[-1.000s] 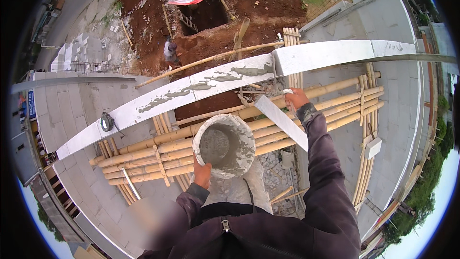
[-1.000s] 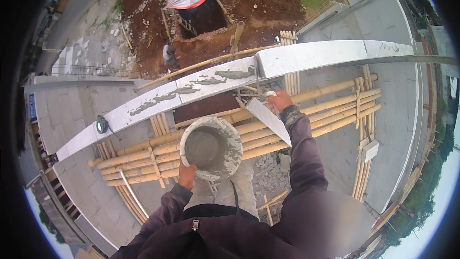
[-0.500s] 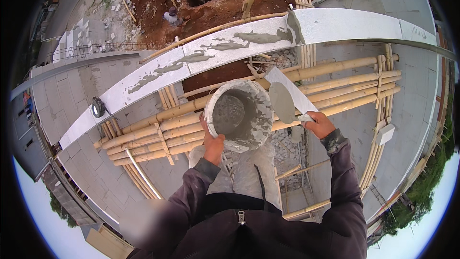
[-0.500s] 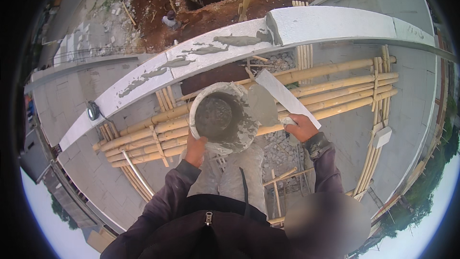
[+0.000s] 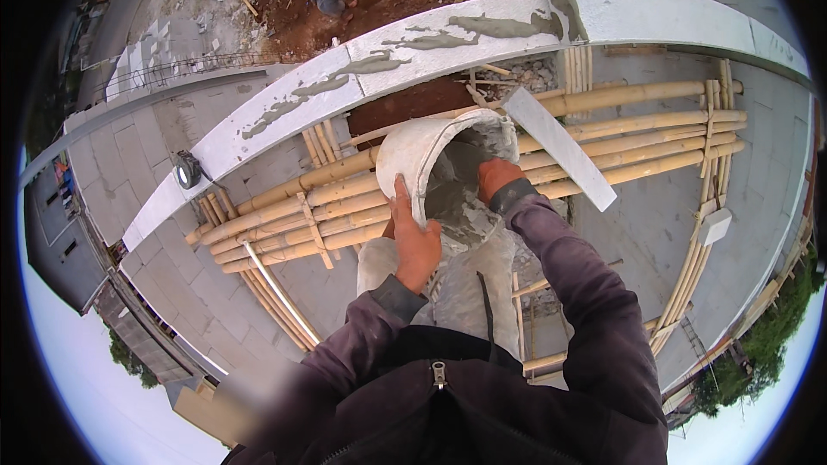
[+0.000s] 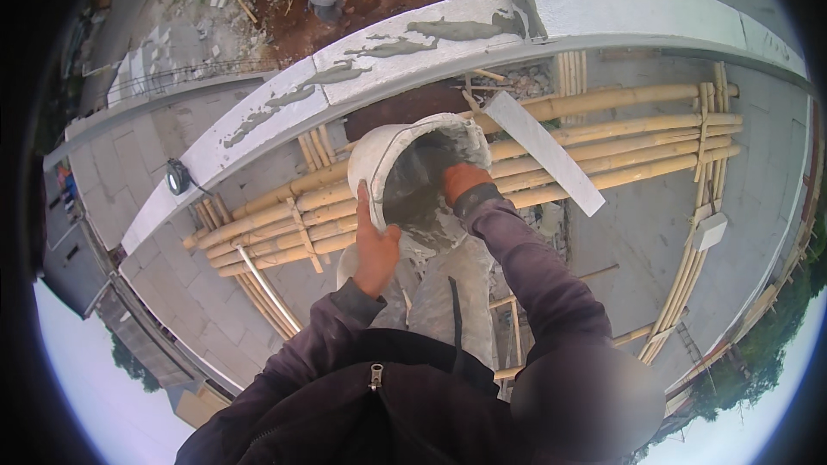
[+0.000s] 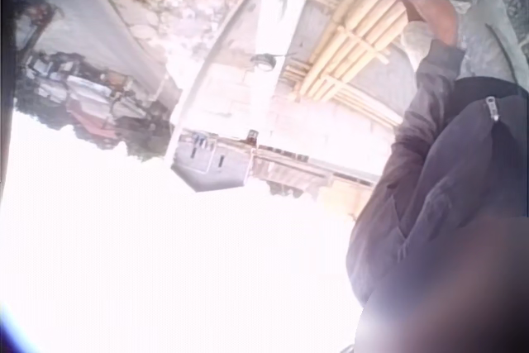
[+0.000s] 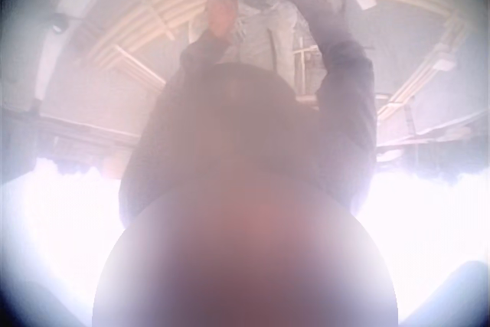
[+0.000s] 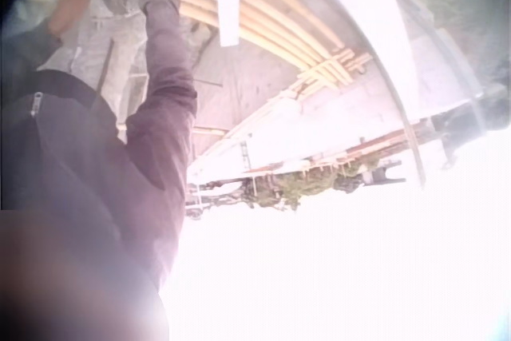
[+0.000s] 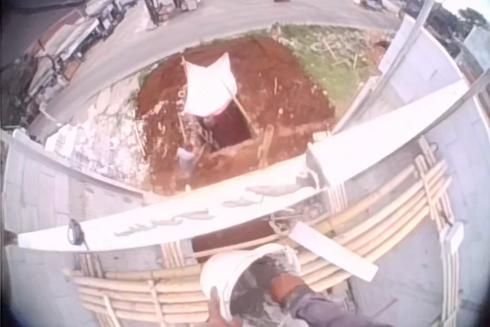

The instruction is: The person places white rectangular tiles onto a bamboo scaffolding structure, aligns them, and applies cement mortar from a bucket using a trowel to secure the tiles. The person repeatedly scoops mortar and spreads it along the tile edges and joints.

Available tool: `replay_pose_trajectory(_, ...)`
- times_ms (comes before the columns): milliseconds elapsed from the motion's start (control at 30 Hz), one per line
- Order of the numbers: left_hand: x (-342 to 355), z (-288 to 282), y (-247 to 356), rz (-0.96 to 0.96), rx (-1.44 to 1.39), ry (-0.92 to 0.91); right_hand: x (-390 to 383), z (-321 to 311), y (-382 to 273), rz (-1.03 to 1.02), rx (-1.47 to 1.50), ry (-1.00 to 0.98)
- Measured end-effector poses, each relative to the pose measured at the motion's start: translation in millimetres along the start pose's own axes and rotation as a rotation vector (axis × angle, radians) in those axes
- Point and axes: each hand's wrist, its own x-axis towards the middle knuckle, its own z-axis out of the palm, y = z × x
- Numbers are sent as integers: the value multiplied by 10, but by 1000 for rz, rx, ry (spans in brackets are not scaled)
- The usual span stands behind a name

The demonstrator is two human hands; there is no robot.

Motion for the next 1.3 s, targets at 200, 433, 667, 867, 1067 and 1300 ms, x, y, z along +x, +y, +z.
replay_pose_trajectory(200, 33, -364, -26, -46, -125, -71, -498, -112, 336, -195, 218, 46)
replay_pose_trajectory(433, 190, -365, -211, -283, -508, -80, -962, -116, 434, -107, 473, 403)
replay_pose_trajectory(667, 204, -146, -446, -313, -537, -105, -752, -819, 1073, -51, 648, 652)
replay_pose_trajectory(867, 138, -52, -489, -358, -548, -120, -373, -1497, 1536, 3, 1140, 374)
replay_pose_trajectory(1067, 124, -70, -475, -389, -547, -119, -644, -1443, 1985, -28, 1368, 146)
replay_pose_trajectory(1300, 320, -92, -558, -244, -327, -64, -1277, -606, 1297, -22, 493, 296)
